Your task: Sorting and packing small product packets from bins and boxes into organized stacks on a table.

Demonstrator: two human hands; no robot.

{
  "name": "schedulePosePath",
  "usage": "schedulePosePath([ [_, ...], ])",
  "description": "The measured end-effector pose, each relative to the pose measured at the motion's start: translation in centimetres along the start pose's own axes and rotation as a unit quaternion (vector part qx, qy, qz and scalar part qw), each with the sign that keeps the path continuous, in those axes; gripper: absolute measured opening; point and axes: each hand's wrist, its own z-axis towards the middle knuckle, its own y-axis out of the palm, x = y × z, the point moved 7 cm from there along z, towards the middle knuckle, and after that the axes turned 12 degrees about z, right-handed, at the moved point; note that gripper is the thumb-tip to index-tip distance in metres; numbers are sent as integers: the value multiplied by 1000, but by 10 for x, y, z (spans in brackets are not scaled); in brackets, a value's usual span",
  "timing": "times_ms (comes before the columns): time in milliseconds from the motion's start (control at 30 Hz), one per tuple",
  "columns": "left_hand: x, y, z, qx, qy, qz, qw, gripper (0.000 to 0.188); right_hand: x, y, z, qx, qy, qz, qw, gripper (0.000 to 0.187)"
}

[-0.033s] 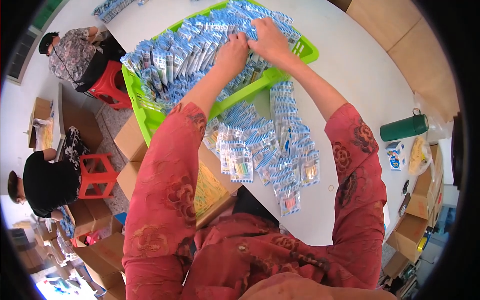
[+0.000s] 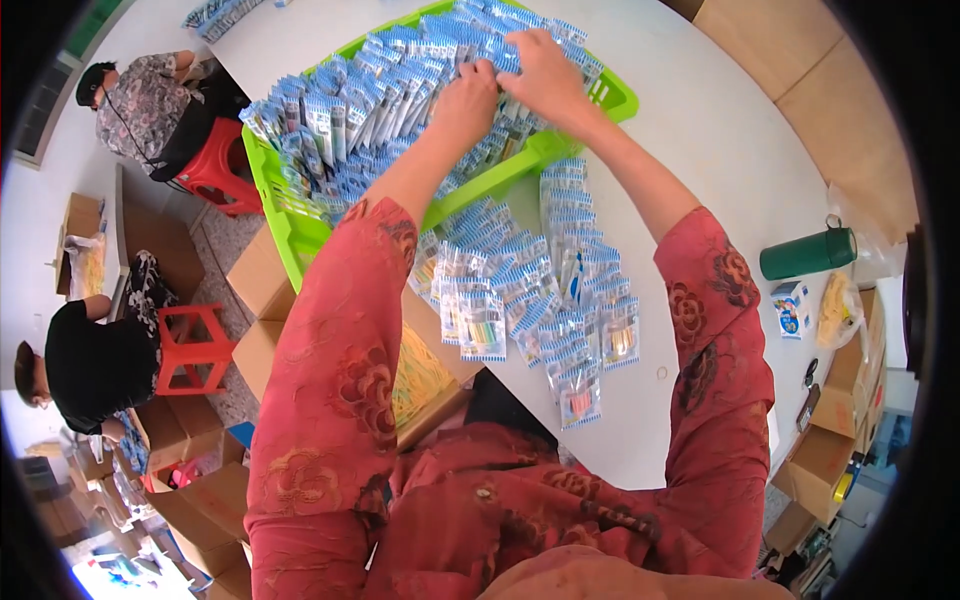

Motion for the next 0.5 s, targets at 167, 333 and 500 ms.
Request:
schedulePosePath([
  [167,-7,10,7,51,9,43,998,22,-24,-67,-18,69,-113,63,989,37],
  [333,-15,-7,-4,14,23,-37,999,31,-12,-112,-98,-53,109,219,968,38],
  [500,5,-90,-30,9,-22,-40,999,45,14,-128,-212,-123,181,188,958,33],
])
